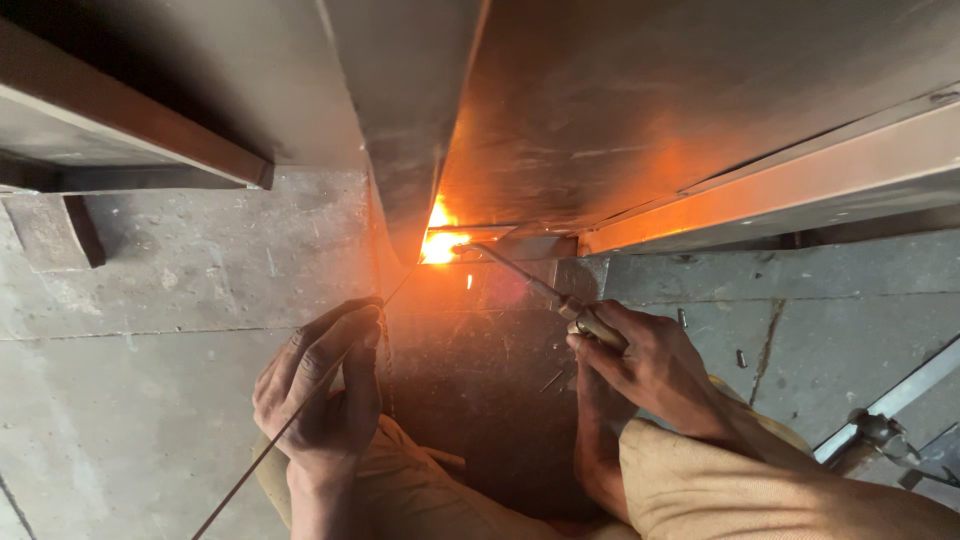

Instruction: The person uses a gas welding torch and a filler rod to join metal plates on a concrete floor.

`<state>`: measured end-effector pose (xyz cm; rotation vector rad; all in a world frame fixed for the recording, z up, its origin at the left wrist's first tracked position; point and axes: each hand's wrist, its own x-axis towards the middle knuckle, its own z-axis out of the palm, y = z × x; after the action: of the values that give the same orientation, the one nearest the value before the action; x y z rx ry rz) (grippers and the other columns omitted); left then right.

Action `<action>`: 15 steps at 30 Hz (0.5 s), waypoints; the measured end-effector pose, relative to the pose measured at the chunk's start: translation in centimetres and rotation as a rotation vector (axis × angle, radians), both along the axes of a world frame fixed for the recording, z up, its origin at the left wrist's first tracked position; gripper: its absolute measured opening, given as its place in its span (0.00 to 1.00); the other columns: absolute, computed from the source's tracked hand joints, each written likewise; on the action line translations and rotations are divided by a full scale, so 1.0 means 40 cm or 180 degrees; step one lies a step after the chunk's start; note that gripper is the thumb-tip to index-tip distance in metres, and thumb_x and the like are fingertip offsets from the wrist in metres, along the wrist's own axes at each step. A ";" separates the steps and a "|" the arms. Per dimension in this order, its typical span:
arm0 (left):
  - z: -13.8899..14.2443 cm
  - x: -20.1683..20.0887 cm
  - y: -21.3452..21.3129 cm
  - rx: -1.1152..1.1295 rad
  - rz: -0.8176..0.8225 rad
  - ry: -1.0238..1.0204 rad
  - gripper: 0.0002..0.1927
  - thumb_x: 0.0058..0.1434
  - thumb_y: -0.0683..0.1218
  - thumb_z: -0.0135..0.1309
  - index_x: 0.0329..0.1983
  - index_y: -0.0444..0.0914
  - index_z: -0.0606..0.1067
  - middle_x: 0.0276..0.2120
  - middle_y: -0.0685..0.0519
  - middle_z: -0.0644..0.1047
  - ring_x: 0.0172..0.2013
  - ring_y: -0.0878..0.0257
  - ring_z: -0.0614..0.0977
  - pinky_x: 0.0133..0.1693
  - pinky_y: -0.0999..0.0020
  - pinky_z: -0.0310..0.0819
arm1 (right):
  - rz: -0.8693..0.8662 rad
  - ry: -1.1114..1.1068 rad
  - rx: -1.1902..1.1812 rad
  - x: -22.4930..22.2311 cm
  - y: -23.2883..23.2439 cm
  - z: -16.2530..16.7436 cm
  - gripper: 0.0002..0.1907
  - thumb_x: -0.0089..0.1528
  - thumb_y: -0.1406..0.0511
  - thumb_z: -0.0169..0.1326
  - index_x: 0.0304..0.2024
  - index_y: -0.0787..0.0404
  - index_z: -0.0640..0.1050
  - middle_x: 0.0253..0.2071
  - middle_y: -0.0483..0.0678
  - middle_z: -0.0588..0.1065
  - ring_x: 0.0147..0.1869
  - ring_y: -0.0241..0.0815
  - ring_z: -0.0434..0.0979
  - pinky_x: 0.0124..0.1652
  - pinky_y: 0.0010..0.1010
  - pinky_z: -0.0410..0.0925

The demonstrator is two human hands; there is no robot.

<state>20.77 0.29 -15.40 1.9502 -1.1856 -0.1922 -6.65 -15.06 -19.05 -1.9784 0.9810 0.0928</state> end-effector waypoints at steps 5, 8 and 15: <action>-0.002 0.000 -0.001 -0.0040 -0.0009 0.0058 0.11 0.65 0.33 0.58 0.48 0.36 0.78 0.45 0.48 0.83 0.43 0.56 0.87 0.42 0.69 0.80 | -0.0047 0.0045 -0.0074 -0.002 0.000 0.003 0.11 0.60 0.60 0.62 0.40 0.59 0.78 0.27 0.50 0.80 0.26 0.47 0.83 0.24 0.34 0.72; -0.003 0.002 -0.001 -0.0035 -0.0018 0.0040 0.11 0.64 0.33 0.59 0.48 0.36 0.78 0.44 0.48 0.83 0.43 0.55 0.87 0.42 0.69 0.80 | -0.0069 0.0042 -0.0131 -0.001 0.002 0.004 0.12 0.60 0.60 0.62 0.43 0.58 0.79 0.28 0.50 0.80 0.27 0.47 0.83 0.25 0.34 0.72; -0.004 0.002 0.001 -0.0039 -0.0044 0.0088 0.12 0.64 0.33 0.57 0.49 0.37 0.78 0.45 0.48 0.83 0.43 0.55 0.87 0.43 0.69 0.80 | -0.0135 0.0040 -0.0107 0.003 0.004 0.006 0.15 0.59 0.59 0.62 0.46 0.58 0.79 0.29 0.50 0.81 0.28 0.48 0.84 0.25 0.34 0.73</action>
<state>20.87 0.32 -15.55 1.9234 -1.1798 -0.2180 -6.54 -14.91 -18.81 -1.9887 1.0384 0.0656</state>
